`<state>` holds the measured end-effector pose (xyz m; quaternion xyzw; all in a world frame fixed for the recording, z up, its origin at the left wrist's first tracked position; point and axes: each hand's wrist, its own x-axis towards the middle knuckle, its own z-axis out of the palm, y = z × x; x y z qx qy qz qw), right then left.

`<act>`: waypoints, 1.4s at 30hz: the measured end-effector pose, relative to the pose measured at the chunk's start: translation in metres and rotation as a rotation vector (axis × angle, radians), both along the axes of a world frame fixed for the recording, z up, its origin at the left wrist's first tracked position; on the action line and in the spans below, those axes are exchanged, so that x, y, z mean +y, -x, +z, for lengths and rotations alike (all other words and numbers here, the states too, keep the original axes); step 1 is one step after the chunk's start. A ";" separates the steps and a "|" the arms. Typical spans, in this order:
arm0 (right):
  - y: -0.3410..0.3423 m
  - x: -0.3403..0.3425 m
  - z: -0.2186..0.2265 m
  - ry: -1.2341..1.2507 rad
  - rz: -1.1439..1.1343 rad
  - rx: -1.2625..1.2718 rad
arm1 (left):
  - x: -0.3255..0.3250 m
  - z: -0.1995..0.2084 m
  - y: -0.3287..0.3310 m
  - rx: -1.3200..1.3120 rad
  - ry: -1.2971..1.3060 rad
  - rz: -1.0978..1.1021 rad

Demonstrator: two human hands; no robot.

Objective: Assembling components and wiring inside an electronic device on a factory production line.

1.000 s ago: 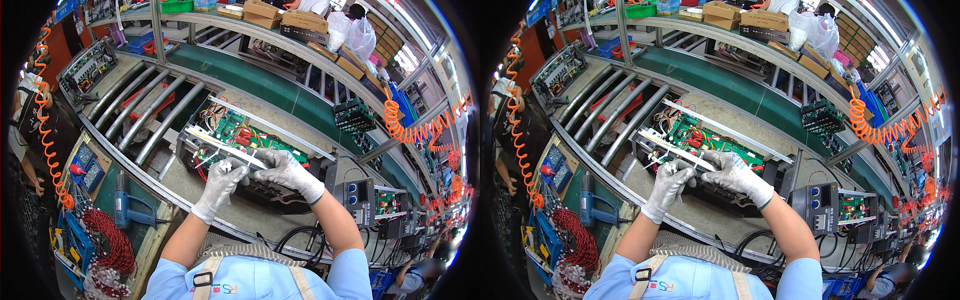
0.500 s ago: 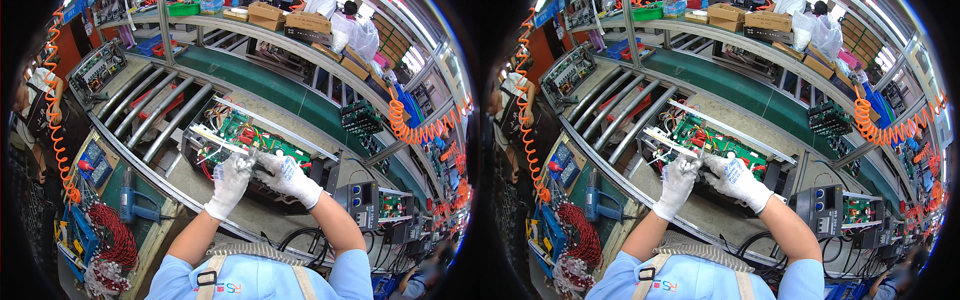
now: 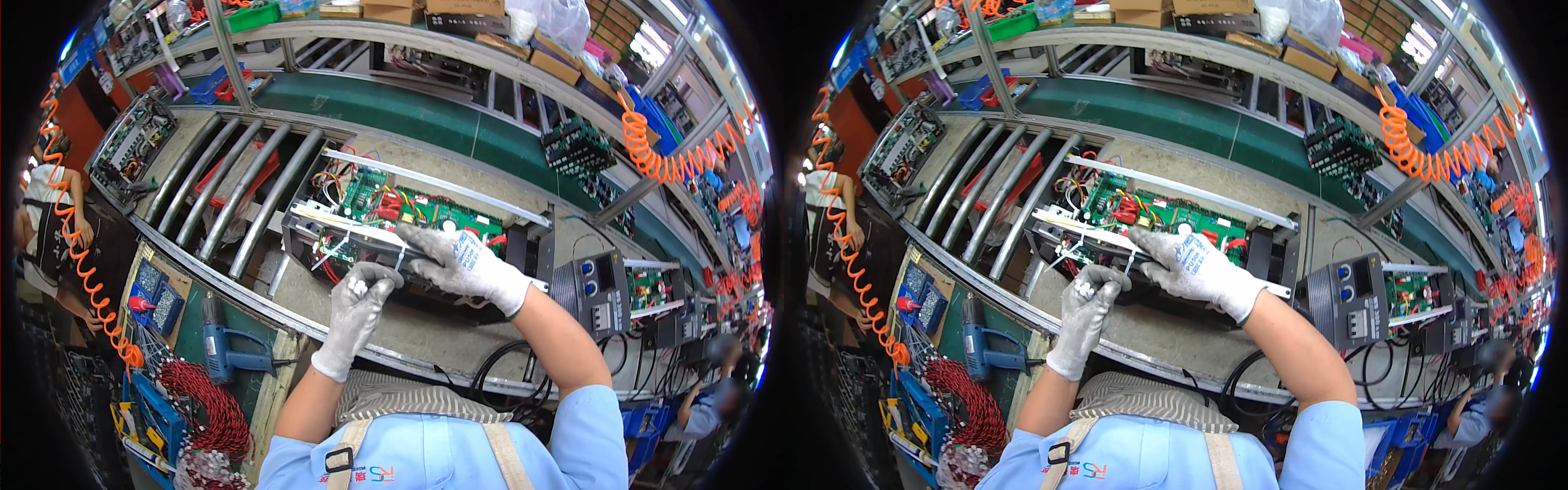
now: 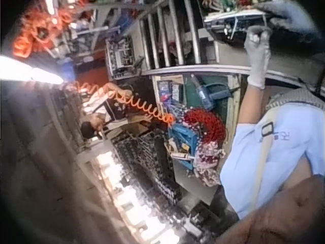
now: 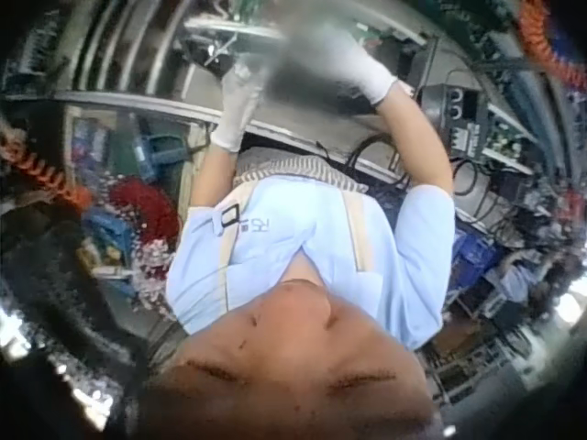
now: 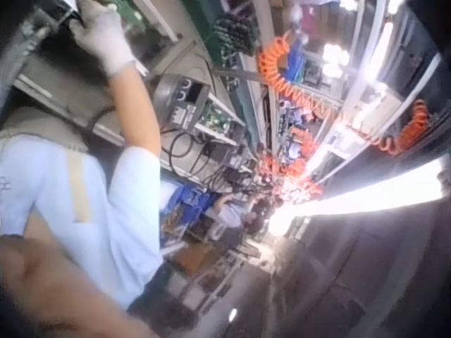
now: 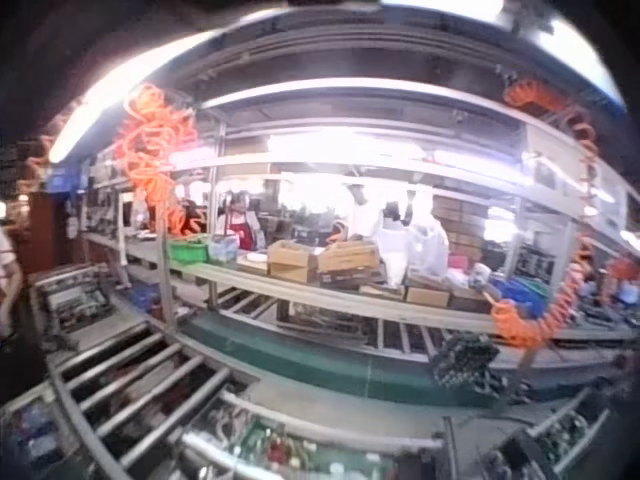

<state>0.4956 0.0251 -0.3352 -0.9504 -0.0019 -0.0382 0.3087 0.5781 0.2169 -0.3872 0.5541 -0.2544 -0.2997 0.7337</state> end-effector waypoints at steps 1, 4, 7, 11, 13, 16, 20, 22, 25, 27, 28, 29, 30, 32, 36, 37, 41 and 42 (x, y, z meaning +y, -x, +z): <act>-0.001 0.001 0.009 0.028 -0.014 0.023 | -0.001 0.000 -0.004 -0.038 0.004 -0.030; 0.012 0.008 0.008 0.080 -0.030 -0.199 | 0.006 -0.001 -0.010 -0.044 -0.178 -0.161; 0.047 0.031 0.012 0.029 0.073 -0.408 | 0.018 -0.027 0.016 -0.082 -0.239 -0.422; 0.118 0.051 -0.019 -0.132 -0.058 -0.088 | 0.011 -0.011 0.056 -0.018 -0.362 -0.893; 0.134 0.049 -0.021 -0.347 -0.168 -0.103 | 0.002 -0.008 0.065 0.176 -0.275 -0.925; 0.126 0.056 0.003 -0.375 -0.245 -0.127 | -0.006 -0.009 0.073 0.380 -0.154 -0.937; 0.136 0.048 -0.010 -0.415 -0.240 -0.173 | -0.015 -0.030 0.081 0.262 -0.235 -0.987; 0.136 0.038 -0.013 -0.522 -0.246 -0.119 | -0.016 -0.031 0.082 0.224 -0.251 -1.010; 0.140 0.038 -0.009 -0.723 -0.295 -0.085 | -0.016 -0.007 0.076 0.144 -0.231 -1.047; 0.138 0.033 -0.010 -0.861 -0.402 -0.237 | -0.011 -0.003 0.065 0.165 -0.259 -1.090; 0.139 0.033 -0.006 -0.959 -0.619 -0.343 | -0.009 0.017 0.054 0.128 -0.442 -1.006; 0.143 0.029 -0.001 -1.016 -0.785 -0.385 | -0.006 -0.001 0.045 -0.350 -0.191 -0.675; 0.141 0.025 0.003 -0.968 -0.797 -0.408 | -0.003 -0.013 0.030 -0.362 -0.204 -0.368; 0.140 0.023 0.003 -0.859 -0.719 -0.416 | -0.009 0.012 0.017 -0.289 -0.290 -0.136; 0.119 0.038 -0.005 -0.545 -0.598 -0.263 | -0.015 0.034 0.038 -0.262 -0.211 -0.605; 0.110 0.041 0.006 -0.494 -0.573 -0.240 | -0.015 0.021 0.040 -0.208 -0.239 -0.608; 0.089 -0.012 0.016 -0.148 -0.650 -0.349 | -0.040 -0.017 0.028 0.032 -0.329 -0.405; 0.080 -0.024 0.014 -0.031 -0.602 -0.294 | -0.049 -0.012 0.027 0.047 -0.401 -0.437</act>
